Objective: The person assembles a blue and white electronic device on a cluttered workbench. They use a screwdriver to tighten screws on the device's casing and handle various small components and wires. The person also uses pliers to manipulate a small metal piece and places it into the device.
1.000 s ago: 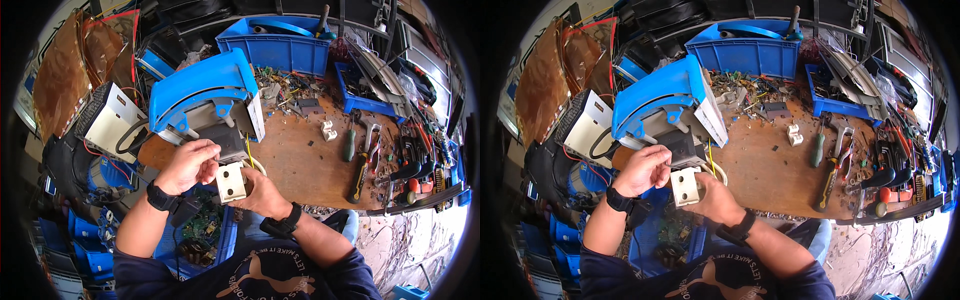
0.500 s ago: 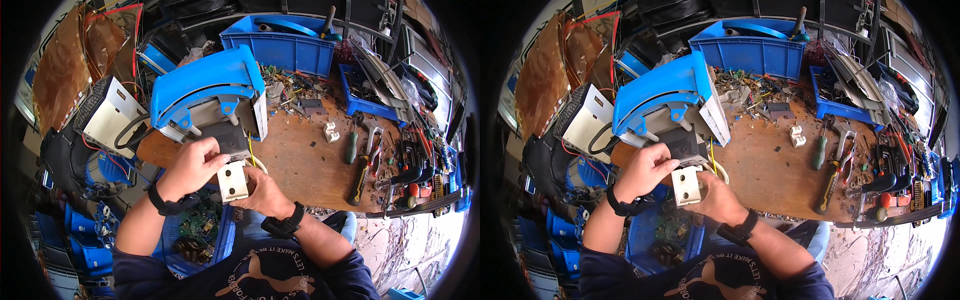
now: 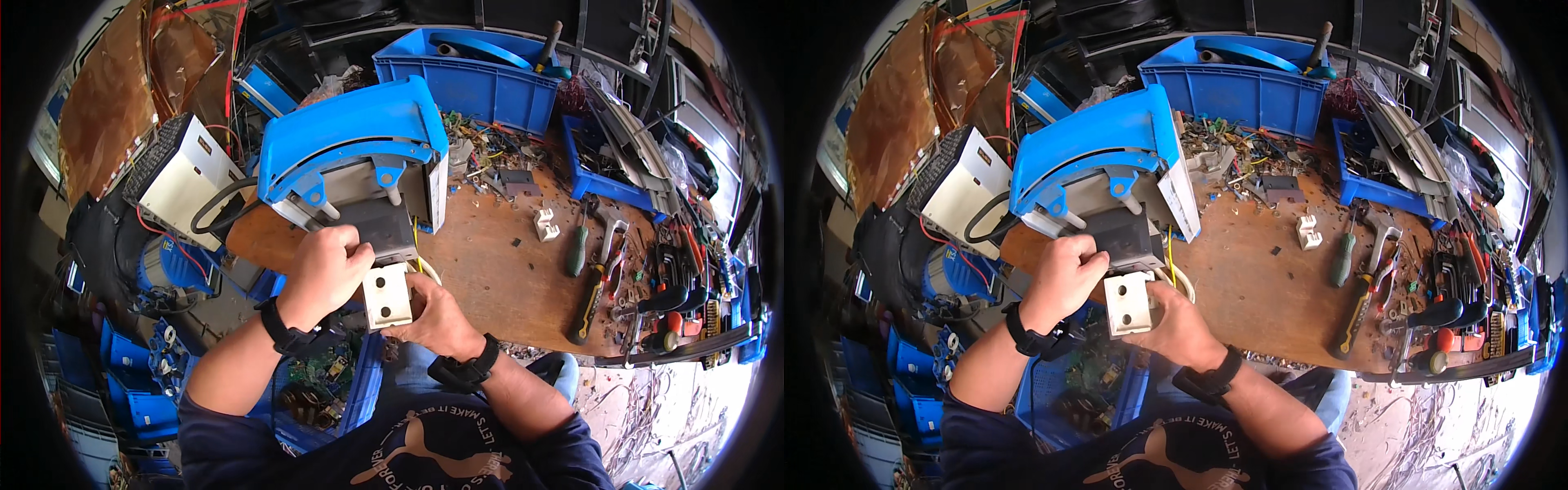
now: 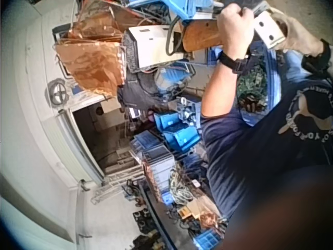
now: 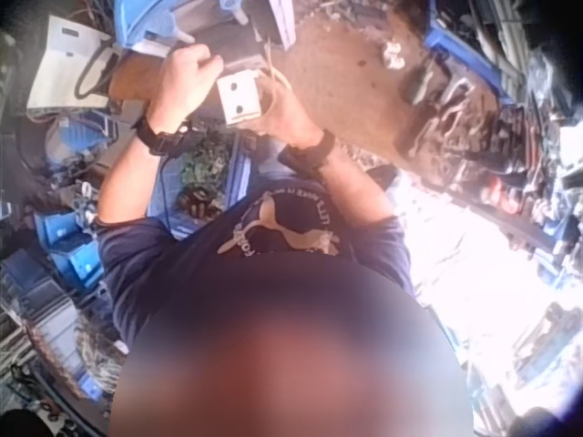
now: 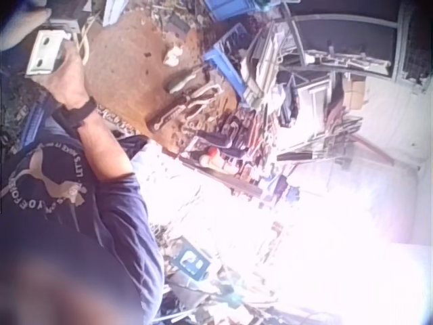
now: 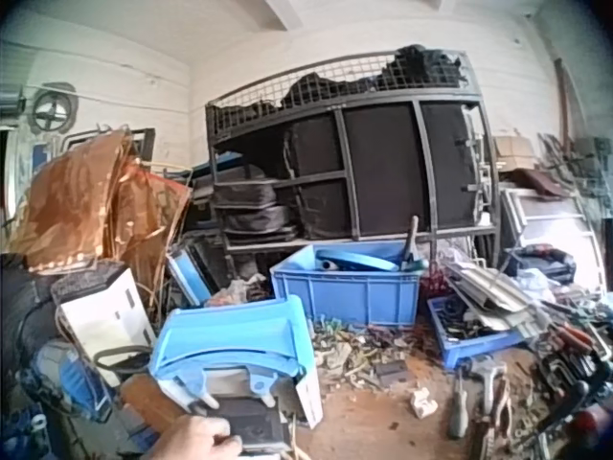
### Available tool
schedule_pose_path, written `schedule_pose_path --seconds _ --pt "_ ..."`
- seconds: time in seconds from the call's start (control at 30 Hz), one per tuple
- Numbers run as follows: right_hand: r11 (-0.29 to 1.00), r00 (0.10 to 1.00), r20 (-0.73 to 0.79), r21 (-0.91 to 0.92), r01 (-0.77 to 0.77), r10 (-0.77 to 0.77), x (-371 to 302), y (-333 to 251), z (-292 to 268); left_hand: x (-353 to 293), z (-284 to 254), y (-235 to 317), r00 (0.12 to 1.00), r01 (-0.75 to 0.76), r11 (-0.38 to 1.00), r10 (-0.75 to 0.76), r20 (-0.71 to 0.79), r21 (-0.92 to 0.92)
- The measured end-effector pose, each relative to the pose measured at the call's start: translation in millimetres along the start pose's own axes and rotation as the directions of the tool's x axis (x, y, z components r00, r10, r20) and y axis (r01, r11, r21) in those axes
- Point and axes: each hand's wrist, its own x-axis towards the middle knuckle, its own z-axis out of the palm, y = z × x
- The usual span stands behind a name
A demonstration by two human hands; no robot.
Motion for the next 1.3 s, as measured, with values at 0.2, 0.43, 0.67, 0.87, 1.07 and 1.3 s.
schedule_pose_path --seconds 0.2,0.43,0.67,0.87,1.07,1.3 --pt "0.998 0.998 -0.001 0.041 0.057 -0.057 0.5 7.2 0.2 6.9 -5.4 3.7 0.928 0.293 0.850 -0.143 0.344 -0.438" --pt "0.995 0.999 0.022 -0.087 0.051 -0.049 1.4 6.7 -4.0 2.2 -23.0 -5.8 0.797 0.432 0.659 0.039 0.602 -0.615" --pt "0.997 0.997 -0.004 0.011 0.081 -0.081 2.8 15.0 -1.2 6.1 -35.2 -7.3 0.804 0.414 0.690 0.029 0.594 -0.594" --pt "0.997 1.000 -0.018 -0.082 0.014 -0.015 -3.1 0.2 -2.2 -10.8 -48.1 4.3 0.968 0.098 0.774 0.073 0.241 -0.626" --pt "0.993 0.999 0.028 -0.116 -0.037 0.041 1.5 -7.7 -11.6 -44.0 -57.6 6.8 0.986 -0.138 0.847 0.065 -0.156 -0.514" --pt "1.000 0.999 0.032 -0.018 -0.006 0.007 -1.4 6.3 -10.7 -41.0 -50.4 -1.1 0.954 -0.263 0.928 0.210 -0.212 -0.265"
